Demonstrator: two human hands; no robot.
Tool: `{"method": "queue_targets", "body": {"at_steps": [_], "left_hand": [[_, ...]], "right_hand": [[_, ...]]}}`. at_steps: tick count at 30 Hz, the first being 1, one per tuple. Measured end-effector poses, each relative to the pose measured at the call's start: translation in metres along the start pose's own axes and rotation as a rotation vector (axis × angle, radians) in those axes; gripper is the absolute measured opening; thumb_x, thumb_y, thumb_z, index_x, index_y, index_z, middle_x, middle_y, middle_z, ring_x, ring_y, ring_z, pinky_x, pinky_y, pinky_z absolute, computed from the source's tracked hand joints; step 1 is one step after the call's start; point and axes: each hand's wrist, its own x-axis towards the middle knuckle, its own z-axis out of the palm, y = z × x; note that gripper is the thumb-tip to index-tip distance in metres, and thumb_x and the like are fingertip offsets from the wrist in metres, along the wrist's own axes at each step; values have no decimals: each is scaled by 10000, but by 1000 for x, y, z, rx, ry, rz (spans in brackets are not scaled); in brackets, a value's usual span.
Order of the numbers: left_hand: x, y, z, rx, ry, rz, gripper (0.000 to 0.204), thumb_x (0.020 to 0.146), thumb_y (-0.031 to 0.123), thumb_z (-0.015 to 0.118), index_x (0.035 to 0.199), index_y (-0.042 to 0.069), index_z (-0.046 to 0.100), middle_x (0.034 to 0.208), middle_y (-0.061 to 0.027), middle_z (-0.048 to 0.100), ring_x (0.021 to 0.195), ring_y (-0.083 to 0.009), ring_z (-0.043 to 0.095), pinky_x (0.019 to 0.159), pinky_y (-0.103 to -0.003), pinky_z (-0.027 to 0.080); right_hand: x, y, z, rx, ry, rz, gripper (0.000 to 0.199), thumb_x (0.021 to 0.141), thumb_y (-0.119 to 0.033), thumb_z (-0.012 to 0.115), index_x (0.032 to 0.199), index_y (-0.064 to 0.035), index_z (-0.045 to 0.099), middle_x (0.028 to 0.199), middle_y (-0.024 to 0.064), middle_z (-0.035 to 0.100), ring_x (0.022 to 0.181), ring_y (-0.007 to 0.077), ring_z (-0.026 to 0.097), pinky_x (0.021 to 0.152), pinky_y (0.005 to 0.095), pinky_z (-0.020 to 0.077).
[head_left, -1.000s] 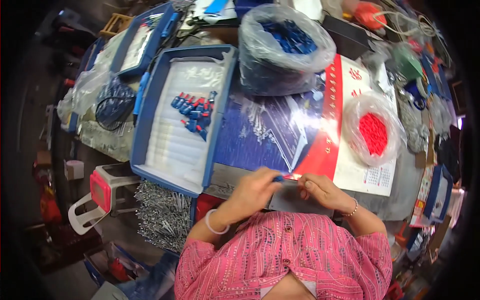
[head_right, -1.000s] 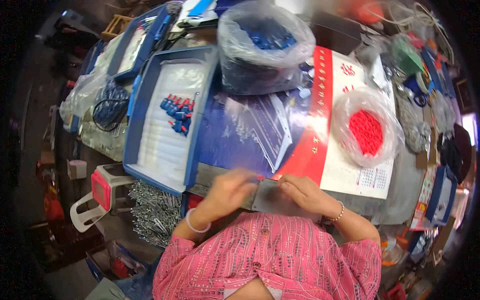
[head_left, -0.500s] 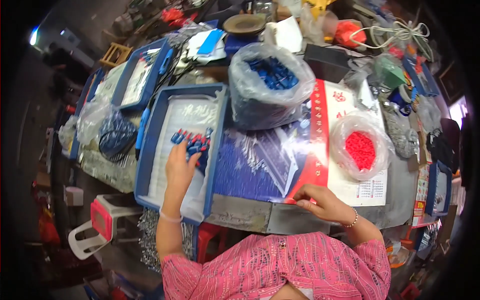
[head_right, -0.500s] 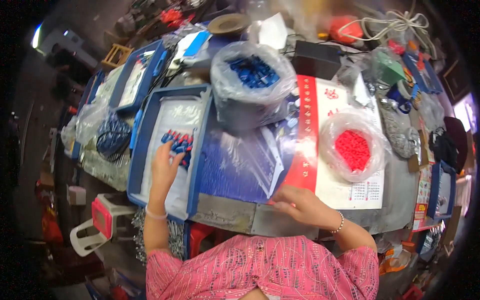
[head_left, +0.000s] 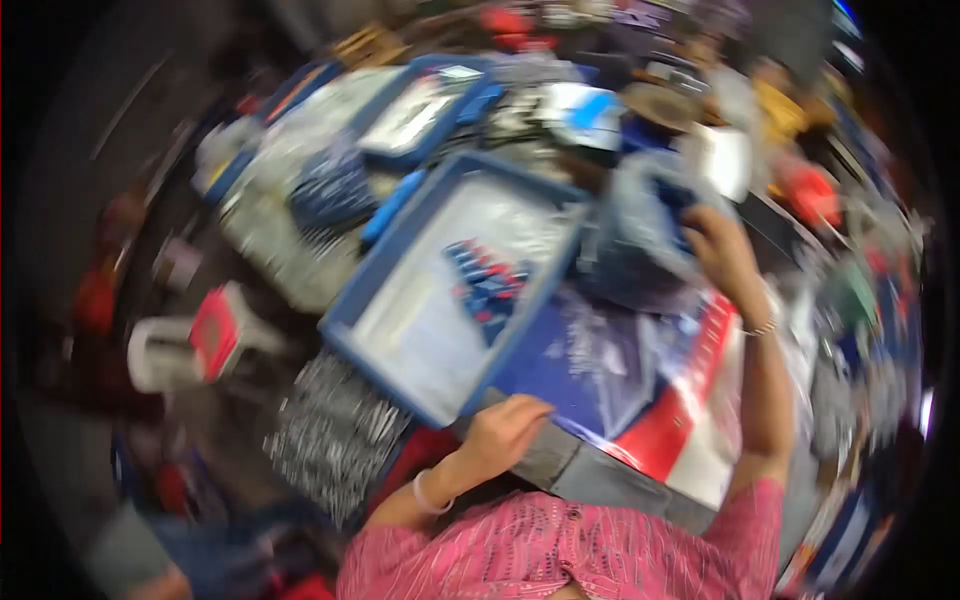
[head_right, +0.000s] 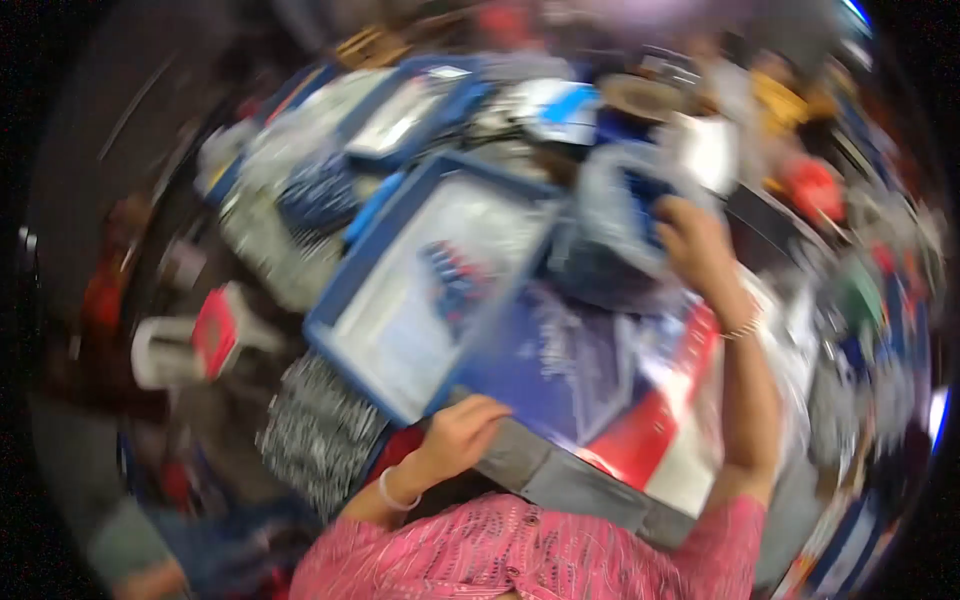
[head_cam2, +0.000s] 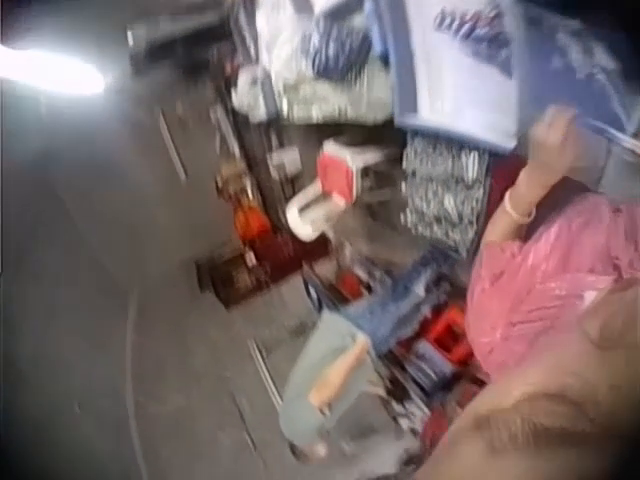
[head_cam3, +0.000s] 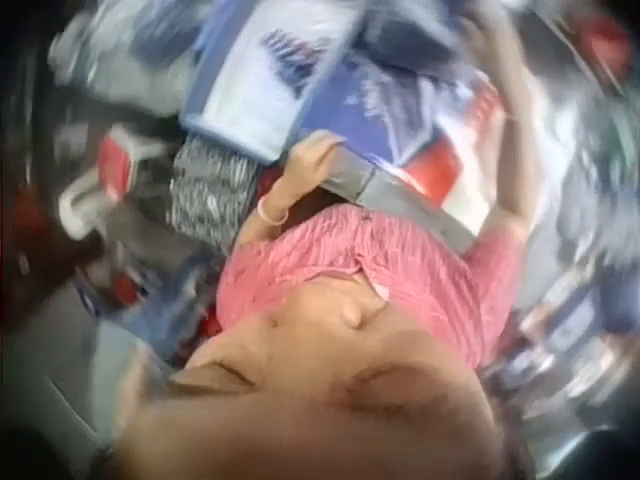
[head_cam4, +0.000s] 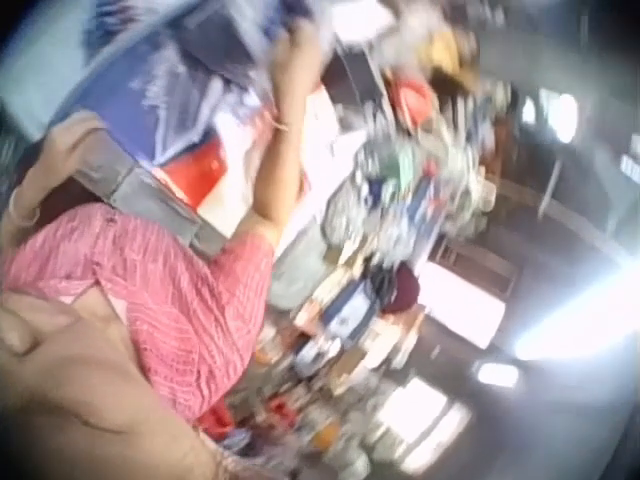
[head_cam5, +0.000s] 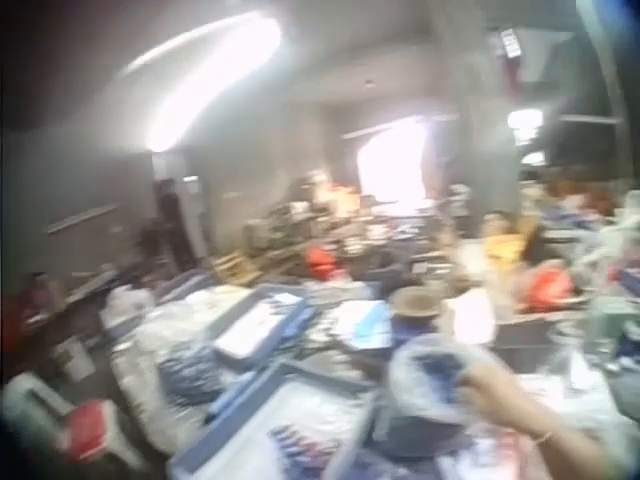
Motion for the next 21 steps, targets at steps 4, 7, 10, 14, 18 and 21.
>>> {"method": "queue_targets", "body": {"at_steps": [4, 7, 10, 14, 18, 21], "left_hand": [[0, -6, 4, -46, 89, 18, 136, 799, 63, 582, 927, 16, 584, 868, -144, 583, 751, -296, 598, 635, -367, 484], [0, -9, 1, -109, 99, -49, 117, 829, 84, 551, 915, 5, 560, 847, -138, 563, 760, -298, 582, 654, -382, 468], [-2, -14, 8, -178, 174, 8, 114, 833, 75, 539, 916, -4, 545, 828, -129, 546, 774, -300, 573, 664, -382, 459], [-2, -11, 3, -216, 217, -35, 113, 827, 61, 541, 913, -11, 547, 832, -130, 557, 771, -300, 574, 663, -377, 458], [0, -5, 3, -305, 292, -33, 87, 821, 43, 545, 884, -15, 561, 819, -128, 578, 751, -286, 580, 653, -363, 458], [-1, 0, 11, -398, 323, 29, 75, 818, 43, 551, 861, -17, 568, 797, -131, 575, 732, -286, 582, 635, -362, 451]], "right_hand": [[11, 76, 26, -265, -95, -152, 436, 744, -27, 499, 1179, 8, 506, 1111, 224, 562, 1039, 349, 534, 896, 379, 400], [21, 115, 26, -294, -205, -106, 489, 744, 27, 465, 1233, 32, 452, 1185, 235, 519, 1114, 363, 481, 969, 377, 348], [39, 102, 23, -380, -378, 22, 507, 771, 7, 511, 1267, 30, 409, 1234, 238, 482, 1162, 357, 447, 991, 365, 326], [54, 110, 35, -142, -429, 14, 521, 795, -78, 562, 1271, 45, 391, 1243, 231, 478, 1164, 321, 455, 976, 336, 334], [58, 112, 39, -304, -420, -10, 565, 789, -99, 579, 1287, 57, 363, 1257, 216, 469, 1173, 304, 446, 992, 318, 317], [59, 116, 40, -405, -291, -74, 403, 825, -27, 489, 1217, 56, 447, 1193, 209, 516, 1098, 318, 492, 965, 352, 344]]}}
